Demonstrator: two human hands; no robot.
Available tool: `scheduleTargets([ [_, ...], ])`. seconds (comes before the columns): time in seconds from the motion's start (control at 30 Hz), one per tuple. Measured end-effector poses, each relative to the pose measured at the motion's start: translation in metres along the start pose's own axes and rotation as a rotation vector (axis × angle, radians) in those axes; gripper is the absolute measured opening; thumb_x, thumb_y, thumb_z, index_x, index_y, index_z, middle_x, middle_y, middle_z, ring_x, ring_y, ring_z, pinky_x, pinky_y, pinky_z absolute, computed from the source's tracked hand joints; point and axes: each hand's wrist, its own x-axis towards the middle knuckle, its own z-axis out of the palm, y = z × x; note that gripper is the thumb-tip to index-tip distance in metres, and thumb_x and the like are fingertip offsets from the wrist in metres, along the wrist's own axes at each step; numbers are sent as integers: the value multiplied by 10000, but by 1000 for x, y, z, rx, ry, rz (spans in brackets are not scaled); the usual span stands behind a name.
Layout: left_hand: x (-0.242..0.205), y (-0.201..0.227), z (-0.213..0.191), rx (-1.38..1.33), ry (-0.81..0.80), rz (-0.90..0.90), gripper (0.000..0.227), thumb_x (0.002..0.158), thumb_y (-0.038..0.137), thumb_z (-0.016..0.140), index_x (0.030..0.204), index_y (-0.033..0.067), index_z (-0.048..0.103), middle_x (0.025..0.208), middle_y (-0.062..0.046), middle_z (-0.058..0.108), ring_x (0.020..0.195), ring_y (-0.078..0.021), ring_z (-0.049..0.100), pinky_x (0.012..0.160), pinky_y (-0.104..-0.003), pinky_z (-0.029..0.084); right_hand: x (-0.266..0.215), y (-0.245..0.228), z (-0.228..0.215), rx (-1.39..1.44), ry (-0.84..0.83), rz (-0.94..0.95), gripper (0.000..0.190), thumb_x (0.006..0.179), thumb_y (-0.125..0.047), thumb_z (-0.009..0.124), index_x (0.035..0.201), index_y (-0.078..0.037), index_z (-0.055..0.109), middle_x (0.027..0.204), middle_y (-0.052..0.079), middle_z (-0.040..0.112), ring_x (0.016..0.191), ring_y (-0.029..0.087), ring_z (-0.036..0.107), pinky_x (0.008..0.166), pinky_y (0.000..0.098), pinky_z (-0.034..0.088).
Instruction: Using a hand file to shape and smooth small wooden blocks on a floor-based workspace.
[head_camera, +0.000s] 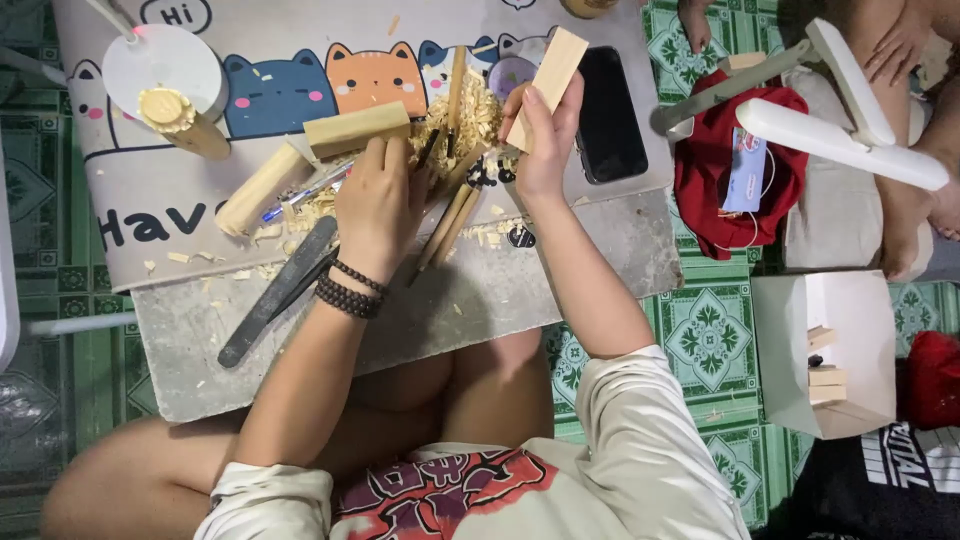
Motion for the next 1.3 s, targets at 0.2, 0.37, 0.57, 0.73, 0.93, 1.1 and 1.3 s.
scheduleTargets([
  [0.2, -11, 21, 15, 69, -123, 389, 290, 980, 384, 672, 1048, 113, 752, 1012, -35, 703, 855, -193, 597, 764, -317, 515, -1, 3, -1, -45, 30, -62, 368, 1036, -146, 533, 1373, -78, 400, 945, 114, 606, 690, 149, 537, 561, 256, 462],
  [0.37, -19, 22, 24, 88, -100, 357, 248, 906, 298, 711, 997, 70, 680, 1273, -112, 579, 837, -243, 594, 744, -340, 511, -4, 8, -2, -78, 27, -67, 404, 1031, -120, 538, 1406, -92, 390, 943, 94, 614, 681, 143, 547, 565, 248, 454],
  [0.57, -3, 28, -2, -179, 14, 125, 147, 948, 107, 667, 947, 3, 564, 881, -159, 556, 723, -322, 554, 640, -423, 475, -4, -12, 3, -79, 2, -111, 418, 1033, -148, 540, 1414, -80, 382, 952, 86, 595, 700, 144, 524, 609, 261, 471],
  [0.73, 2, 15, 1, -249, 0, -26, 180, 1108, 205, 476, 1067, 39, 531, 861, -130, 558, 768, -401, 646, 669, -469, 498, -6, 8, 7, -53, 28, -133, 499, 996, -245, 647, 1395, -68, 405, 1000, 118, 676, 699, 150, 706, 603, 294, 633],
  [0.93, 3, 22, -11, -238, 120, 35, 244, 1069, 146, 577, 1301, 121, 506, 936, -110, 627, 826, -367, 726, 622, -420, 577, -15, 14, 14, 15, -233, 12, 550, 969, -223, 710, 1385, -47, 395, 1044, 178, 650, 762, 216, 730, 654, 353, 643],
  [1.1, 8, 35, -26, -271, 28, 113, 311, 1030, 103, 639, 1314, 85, 513, 965, -154, 659, 816, -420, 723, 621, -492, 579, -19, 13, 12, -124, -328, 41, 567, 916, -177, 679, 1411, -25, 447, 1088, 201, 658, 935, 287, 724, 824, 456, 619],
  [1.3, 0, 23, -14, -181, -88, 122, 301, 1048, 153, 596, 1333, 104, 514, 946, -145, 682, 831, -385, 739, 632, -462, 585, -26, 8, 15, -157, -294, 57, 549, 891, -62, 627, 1415, -80, 468, 1062, 130, 678, 936, 191, 689, 842, 387, 584],
])
